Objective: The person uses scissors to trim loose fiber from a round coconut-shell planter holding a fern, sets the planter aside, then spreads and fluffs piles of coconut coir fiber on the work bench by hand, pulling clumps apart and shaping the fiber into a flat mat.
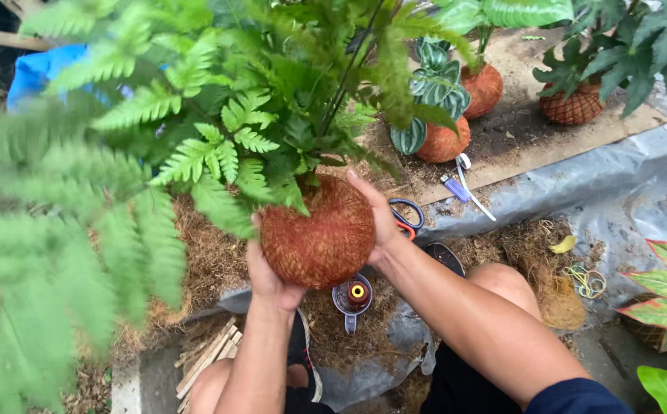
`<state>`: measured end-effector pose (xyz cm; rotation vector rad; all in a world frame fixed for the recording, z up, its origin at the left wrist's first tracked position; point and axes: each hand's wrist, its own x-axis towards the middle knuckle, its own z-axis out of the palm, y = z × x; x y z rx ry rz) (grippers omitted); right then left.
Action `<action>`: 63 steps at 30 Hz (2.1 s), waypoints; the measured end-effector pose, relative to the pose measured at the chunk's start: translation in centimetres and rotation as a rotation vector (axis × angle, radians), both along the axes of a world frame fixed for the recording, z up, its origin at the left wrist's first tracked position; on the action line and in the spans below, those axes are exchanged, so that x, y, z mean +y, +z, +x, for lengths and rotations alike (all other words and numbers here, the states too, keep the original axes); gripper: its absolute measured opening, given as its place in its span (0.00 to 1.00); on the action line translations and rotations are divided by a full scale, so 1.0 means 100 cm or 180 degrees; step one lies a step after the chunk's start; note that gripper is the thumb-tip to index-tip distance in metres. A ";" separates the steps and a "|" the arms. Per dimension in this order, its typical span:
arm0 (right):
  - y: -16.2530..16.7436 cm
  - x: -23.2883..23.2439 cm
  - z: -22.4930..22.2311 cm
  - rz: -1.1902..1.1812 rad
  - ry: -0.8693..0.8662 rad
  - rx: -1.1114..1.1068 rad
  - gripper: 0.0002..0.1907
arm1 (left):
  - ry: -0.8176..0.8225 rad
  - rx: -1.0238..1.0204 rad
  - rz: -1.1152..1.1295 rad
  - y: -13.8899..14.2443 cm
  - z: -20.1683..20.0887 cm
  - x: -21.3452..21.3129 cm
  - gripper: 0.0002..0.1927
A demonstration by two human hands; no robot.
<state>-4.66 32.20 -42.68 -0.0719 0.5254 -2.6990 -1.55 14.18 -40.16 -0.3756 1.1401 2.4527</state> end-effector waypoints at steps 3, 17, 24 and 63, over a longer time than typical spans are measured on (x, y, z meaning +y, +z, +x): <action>-0.004 -0.002 0.000 -0.0212 -0.0199 0.0225 0.27 | 0.0512 0.0333 0.0284 0.013 0.007 0.011 0.44; 0.037 -0.005 -0.012 0.1682 -0.0921 0.0629 0.38 | 0.0854 0.0160 0.1275 0.003 -0.011 0.018 0.41; 0.022 -0.006 -0.020 0.2021 -0.0736 0.1152 0.37 | 0.0883 0.0405 0.1281 0.009 -0.009 0.010 0.41; 0.039 -0.006 -0.007 0.1434 -0.0533 0.0105 0.37 | 0.0061 0.0548 0.1663 0.007 0.007 0.006 0.43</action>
